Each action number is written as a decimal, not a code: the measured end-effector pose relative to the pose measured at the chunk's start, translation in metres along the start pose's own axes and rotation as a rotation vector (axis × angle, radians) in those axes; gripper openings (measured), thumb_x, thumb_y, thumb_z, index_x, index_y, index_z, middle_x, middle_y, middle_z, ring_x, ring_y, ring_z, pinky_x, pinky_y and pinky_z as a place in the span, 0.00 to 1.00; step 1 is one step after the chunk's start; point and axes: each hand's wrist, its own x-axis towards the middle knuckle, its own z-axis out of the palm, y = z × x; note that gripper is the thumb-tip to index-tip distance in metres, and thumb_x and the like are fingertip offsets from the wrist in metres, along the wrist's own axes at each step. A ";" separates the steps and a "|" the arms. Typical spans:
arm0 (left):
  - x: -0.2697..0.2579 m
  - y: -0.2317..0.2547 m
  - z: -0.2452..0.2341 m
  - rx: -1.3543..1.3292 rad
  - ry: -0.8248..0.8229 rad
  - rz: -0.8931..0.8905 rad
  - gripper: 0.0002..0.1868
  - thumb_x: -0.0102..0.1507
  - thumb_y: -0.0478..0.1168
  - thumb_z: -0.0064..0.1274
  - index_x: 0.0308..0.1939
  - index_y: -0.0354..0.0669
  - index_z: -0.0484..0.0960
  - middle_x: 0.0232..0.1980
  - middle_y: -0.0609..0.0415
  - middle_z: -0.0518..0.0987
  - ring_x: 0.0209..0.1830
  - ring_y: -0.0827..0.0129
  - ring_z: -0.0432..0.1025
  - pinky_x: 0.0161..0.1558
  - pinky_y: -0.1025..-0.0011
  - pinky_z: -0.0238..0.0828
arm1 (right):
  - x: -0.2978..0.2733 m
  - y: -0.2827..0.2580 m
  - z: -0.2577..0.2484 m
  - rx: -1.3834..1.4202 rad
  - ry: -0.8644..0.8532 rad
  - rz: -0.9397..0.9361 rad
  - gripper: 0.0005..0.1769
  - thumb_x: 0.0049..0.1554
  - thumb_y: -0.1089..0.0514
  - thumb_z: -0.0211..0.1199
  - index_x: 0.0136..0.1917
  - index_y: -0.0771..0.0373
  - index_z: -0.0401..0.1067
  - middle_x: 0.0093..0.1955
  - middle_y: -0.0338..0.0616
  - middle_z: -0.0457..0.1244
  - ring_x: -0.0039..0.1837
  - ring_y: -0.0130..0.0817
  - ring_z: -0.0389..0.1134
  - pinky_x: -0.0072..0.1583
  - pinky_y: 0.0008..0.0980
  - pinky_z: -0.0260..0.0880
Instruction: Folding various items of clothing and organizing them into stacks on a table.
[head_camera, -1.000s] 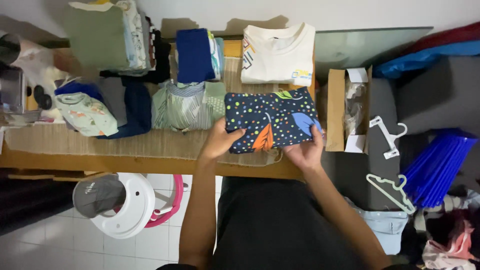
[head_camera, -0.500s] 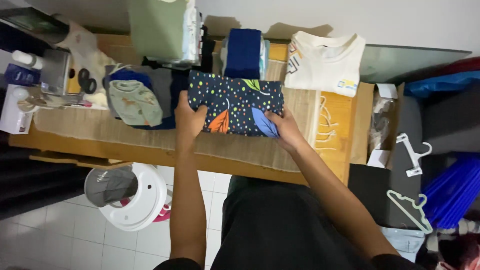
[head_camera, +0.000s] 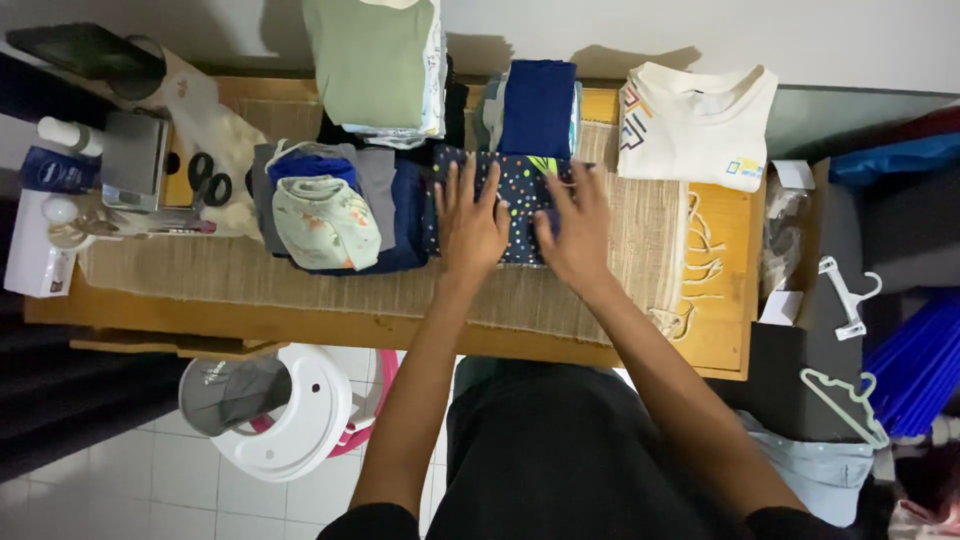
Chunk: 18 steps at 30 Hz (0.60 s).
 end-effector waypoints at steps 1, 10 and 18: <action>-0.006 -0.008 0.011 0.003 -0.018 -0.017 0.31 0.65 0.43 0.53 0.72 0.44 0.70 0.76 0.37 0.62 0.77 0.38 0.54 0.75 0.40 0.45 | -0.005 0.002 0.012 -0.076 -0.094 -0.007 0.35 0.58 0.54 0.65 0.77 0.54 0.62 0.81 0.64 0.48 0.81 0.65 0.48 0.77 0.58 0.48; -0.013 -0.022 0.023 0.016 -0.061 -0.079 0.29 0.66 0.48 0.50 0.71 0.47 0.72 0.76 0.39 0.64 0.77 0.40 0.55 0.75 0.40 0.45 | -0.017 0.002 0.030 -0.113 -0.164 0.072 0.33 0.61 0.47 0.59 0.77 0.53 0.63 0.81 0.63 0.48 0.79 0.66 0.49 0.76 0.58 0.49; -0.020 -0.013 0.017 0.006 -0.098 -0.107 0.30 0.66 0.48 0.50 0.72 0.47 0.71 0.76 0.39 0.63 0.77 0.42 0.54 0.75 0.41 0.41 | -0.032 0.002 0.020 -0.091 -0.122 0.119 0.34 0.61 0.49 0.59 0.78 0.55 0.62 0.80 0.64 0.50 0.79 0.65 0.50 0.76 0.56 0.50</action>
